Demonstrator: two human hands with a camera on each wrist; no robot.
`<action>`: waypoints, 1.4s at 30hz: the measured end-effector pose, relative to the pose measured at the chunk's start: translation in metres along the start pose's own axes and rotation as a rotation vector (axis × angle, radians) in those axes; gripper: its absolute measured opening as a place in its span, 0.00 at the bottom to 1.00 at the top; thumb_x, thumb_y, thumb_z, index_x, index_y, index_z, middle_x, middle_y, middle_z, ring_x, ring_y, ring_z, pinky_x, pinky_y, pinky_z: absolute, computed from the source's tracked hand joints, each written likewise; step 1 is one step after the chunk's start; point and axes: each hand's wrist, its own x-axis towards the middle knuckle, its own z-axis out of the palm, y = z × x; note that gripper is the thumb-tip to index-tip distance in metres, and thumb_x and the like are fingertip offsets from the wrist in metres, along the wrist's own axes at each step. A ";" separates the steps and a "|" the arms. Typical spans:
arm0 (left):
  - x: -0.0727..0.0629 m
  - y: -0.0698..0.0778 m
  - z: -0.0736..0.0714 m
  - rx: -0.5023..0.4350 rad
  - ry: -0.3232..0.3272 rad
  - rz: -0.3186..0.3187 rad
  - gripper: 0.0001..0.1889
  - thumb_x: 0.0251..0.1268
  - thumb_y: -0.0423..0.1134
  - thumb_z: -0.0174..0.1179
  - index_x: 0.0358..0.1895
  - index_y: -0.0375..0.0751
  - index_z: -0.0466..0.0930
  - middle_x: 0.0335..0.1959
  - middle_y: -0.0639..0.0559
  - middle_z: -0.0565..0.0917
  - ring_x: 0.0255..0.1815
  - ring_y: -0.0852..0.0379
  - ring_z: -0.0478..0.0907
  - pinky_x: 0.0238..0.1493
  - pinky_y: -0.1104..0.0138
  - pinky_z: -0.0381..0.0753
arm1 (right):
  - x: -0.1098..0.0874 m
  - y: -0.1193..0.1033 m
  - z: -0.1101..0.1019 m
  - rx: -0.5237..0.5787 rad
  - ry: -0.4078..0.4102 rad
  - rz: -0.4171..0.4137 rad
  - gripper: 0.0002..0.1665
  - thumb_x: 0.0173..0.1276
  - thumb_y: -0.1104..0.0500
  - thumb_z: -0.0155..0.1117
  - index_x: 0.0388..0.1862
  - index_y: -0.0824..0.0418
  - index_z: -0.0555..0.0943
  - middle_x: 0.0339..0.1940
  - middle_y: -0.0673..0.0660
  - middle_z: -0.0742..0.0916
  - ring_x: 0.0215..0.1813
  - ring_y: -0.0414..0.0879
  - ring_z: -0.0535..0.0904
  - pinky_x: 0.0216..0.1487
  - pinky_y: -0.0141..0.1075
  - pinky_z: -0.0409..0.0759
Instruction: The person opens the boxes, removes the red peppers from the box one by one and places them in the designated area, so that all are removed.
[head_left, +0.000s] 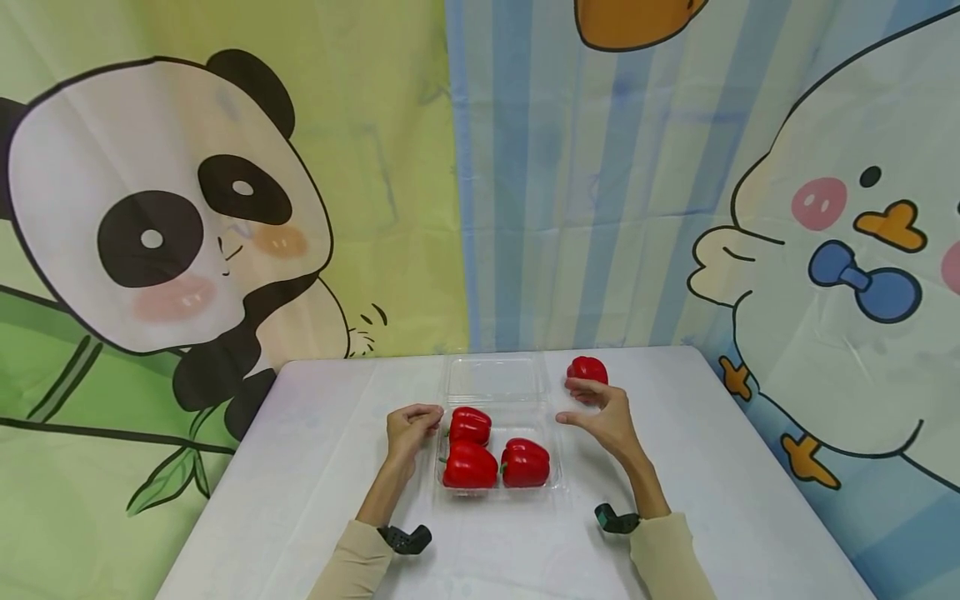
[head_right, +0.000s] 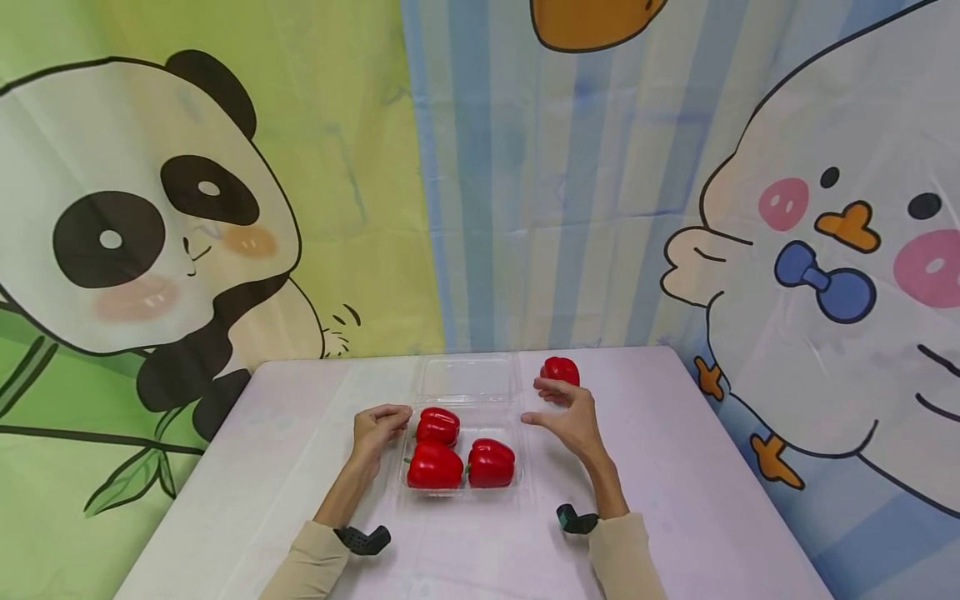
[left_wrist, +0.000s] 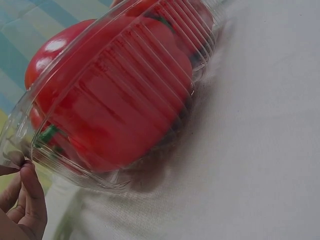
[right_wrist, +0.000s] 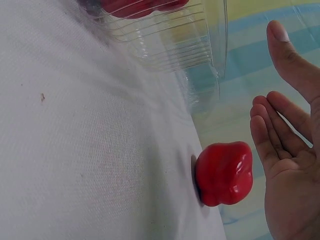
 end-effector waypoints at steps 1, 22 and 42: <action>-0.001 0.000 0.000 -0.002 0.000 0.000 0.13 0.70 0.28 0.72 0.50 0.19 0.88 0.34 0.39 0.93 0.28 0.60 0.85 0.31 0.72 0.87 | 0.000 0.000 0.000 0.005 -0.007 -0.004 0.36 0.57 0.63 0.88 0.66 0.64 0.87 0.62 0.64 0.92 0.56 0.53 0.87 0.69 0.62 0.85; -0.003 -0.002 0.004 -0.006 0.035 0.029 0.14 0.70 0.30 0.73 0.51 0.22 0.89 0.33 0.47 0.94 0.26 0.65 0.83 0.31 0.75 0.86 | -0.006 -0.013 0.002 0.082 -0.116 -0.015 0.35 0.60 0.63 0.86 0.67 0.65 0.86 0.63 0.64 0.91 0.60 0.73 0.84 0.70 0.64 0.84; -0.004 -0.004 0.002 -0.014 0.040 0.025 0.14 0.70 0.32 0.73 0.51 0.23 0.89 0.31 0.50 0.93 0.26 0.65 0.83 0.31 0.74 0.86 | -0.020 -0.033 0.016 0.086 -0.267 -0.037 0.35 0.59 0.60 0.86 0.67 0.60 0.86 0.62 0.66 0.91 0.59 0.63 0.88 0.66 0.59 0.88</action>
